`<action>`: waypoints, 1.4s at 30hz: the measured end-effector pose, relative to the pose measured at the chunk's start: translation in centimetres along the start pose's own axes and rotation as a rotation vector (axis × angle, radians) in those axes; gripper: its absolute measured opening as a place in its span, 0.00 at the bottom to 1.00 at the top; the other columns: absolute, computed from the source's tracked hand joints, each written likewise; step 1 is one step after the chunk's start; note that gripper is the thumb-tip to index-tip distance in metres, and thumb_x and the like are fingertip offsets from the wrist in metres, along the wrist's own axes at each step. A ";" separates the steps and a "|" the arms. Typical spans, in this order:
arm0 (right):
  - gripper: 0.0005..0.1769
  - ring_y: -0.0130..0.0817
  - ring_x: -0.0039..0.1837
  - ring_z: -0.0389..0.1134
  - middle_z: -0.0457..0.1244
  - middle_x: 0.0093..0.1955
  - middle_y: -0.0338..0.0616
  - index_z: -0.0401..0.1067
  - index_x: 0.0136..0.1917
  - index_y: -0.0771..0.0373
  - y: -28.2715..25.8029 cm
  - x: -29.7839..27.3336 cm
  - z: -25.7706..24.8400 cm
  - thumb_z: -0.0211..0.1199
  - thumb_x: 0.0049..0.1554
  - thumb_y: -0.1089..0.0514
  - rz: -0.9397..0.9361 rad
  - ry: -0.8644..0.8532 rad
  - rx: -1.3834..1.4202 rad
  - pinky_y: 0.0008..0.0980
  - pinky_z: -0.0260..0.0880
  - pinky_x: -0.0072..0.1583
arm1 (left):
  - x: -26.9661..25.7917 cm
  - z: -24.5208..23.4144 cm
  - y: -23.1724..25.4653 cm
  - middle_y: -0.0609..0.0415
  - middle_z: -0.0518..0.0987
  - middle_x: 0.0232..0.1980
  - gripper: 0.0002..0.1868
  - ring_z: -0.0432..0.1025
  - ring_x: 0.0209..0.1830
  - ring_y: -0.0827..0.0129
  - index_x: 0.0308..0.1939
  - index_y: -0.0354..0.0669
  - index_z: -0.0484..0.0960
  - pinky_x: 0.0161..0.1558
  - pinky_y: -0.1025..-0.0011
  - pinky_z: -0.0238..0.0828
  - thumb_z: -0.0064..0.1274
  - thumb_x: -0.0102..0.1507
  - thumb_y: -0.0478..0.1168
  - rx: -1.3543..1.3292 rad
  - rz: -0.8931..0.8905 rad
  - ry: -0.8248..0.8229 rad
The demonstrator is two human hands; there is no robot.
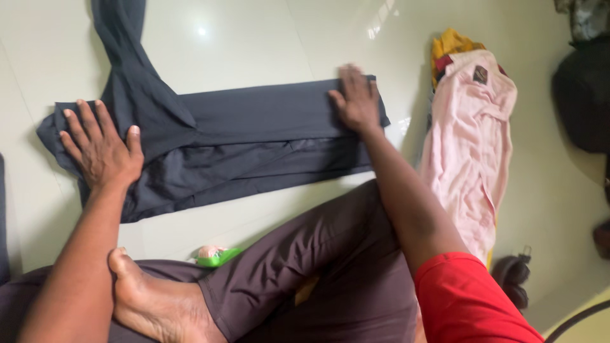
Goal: The person folds a black shirt by hand while sitting on the floor, smoothing the fabric and bringing the sleeves and sides together. They finish by picking up a black bag.
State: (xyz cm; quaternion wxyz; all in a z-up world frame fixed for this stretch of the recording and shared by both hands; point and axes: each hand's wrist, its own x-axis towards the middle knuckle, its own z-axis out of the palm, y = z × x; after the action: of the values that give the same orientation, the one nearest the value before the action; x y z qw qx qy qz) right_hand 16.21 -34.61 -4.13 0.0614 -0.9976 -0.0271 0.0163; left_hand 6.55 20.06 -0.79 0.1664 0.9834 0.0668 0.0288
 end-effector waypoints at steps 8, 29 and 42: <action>0.37 0.42 0.88 0.33 0.35 0.89 0.44 0.42 0.87 0.53 5.8 2.5 2.7 0.41 0.71 0.37 0.162 0.106 0.025 0.69 0.31 0.79 | 0.3 0.0 0.1 0.35 0.44 0.85 0.44 0.35 0.85 0.39 0.83 0.33 0.50 0.78 0.37 0.29 0.36 0.74 0.61 0.065 -0.011 0.054; 0.24 0.43 0.72 0.62 0.62 0.69 0.42 0.68 0.66 0.50 -21.0 -10.9 -8.2 0.61 0.62 0.39 -0.223 -0.190 0.130 0.48 0.68 0.67 | 1.1 -1.8 -2.2 0.41 0.73 0.65 0.23 0.64 0.67 0.45 0.59 0.34 0.76 0.65 0.48 0.60 0.56 0.70 0.49 -0.051 -0.001 0.335; 0.29 0.44 0.64 0.61 0.60 0.58 0.40 0.66 0.54 0.51 -21.9 -4.8 -3.2 0.75 0.48 0.39 -0.405 -0.389 0.228 0.46 0.64 0.61 | 23.6 6.2 2.9 0.41 0.68 0.68 0.37 0.68 0.66 0.48 0.67 0.41 0.65 0.64 0.48 0.61 0.65 0.58 0.44 -0.150 -0.522 0.135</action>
State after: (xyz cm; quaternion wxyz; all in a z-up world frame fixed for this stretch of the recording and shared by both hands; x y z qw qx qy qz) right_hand 10.37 -13.60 1.93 0.1685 -0.9368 -0.2347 0.1974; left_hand 30.72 18.66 -4.81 0.2357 0.9137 0.3264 0.0555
